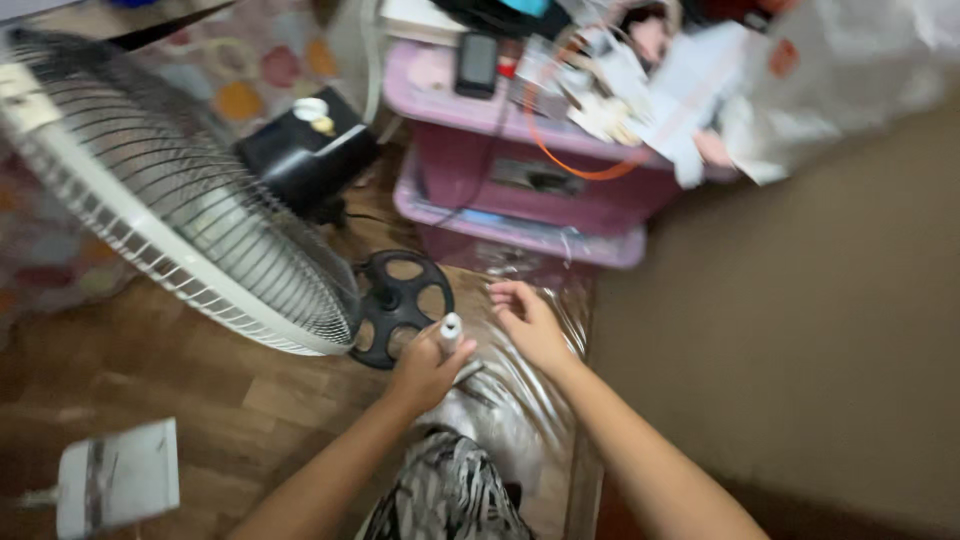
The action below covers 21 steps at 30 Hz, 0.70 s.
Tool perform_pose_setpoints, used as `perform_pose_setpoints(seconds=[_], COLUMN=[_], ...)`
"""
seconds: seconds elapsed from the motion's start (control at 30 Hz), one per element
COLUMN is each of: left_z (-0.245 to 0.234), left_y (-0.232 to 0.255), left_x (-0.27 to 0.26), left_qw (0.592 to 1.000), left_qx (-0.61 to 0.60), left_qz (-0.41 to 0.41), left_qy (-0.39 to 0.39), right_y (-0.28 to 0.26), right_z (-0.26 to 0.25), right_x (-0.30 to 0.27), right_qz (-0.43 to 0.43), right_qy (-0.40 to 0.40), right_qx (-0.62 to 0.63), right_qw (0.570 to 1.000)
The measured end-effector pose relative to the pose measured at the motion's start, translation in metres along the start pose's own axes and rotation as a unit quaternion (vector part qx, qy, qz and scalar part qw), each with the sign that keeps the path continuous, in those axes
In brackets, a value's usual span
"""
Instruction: The person coils a hair dryer cord and places the device in a box. They then pick up a cloth and wipe a plastic bin. Finally, they sweep the floor with a broom and dustpan, collecting debris.
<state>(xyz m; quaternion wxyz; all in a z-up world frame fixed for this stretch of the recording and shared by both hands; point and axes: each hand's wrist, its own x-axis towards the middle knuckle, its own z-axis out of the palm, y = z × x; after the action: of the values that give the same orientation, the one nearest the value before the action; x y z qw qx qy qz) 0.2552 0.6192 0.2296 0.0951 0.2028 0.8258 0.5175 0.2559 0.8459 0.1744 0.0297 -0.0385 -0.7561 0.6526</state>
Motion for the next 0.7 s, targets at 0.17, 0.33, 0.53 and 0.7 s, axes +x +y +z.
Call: perform_pose_setpoints(seconds=[0.17, 0.33, 0.53, 0.7], left_z=[-0.019, -0.031, -0.016, -0.007], left_y=[-0.016, -0.037, -0.065, -0.095], left_x=[0.008, 0.029, 0.072, 0.081], left_qw=[0.995, 0.989, 0.959, 0.932], left_qx=[0.029, 0.040, 0.068, -0.020], left_qz=[-0.067, -0.089, -0.229, -0.352], left_qy=[0.072, 0.114, 0.150, 0.087], right_y=[0.048, 0.104, 0.187, 0.247], right_z=[0.057, 0.116, 0.183, 0.243], right_x=[0.098, 0.183, 0.272, 0.355], right_qz=[-0.036, 0.094, 0.052, -0.035], right_qy=[-0.132, -0.148, -0.188, -0.258], right_qx=[0.052, -0.053, -0.058, -0.152], right_qw=[0.989, 0.983, 0.979, 0.954])
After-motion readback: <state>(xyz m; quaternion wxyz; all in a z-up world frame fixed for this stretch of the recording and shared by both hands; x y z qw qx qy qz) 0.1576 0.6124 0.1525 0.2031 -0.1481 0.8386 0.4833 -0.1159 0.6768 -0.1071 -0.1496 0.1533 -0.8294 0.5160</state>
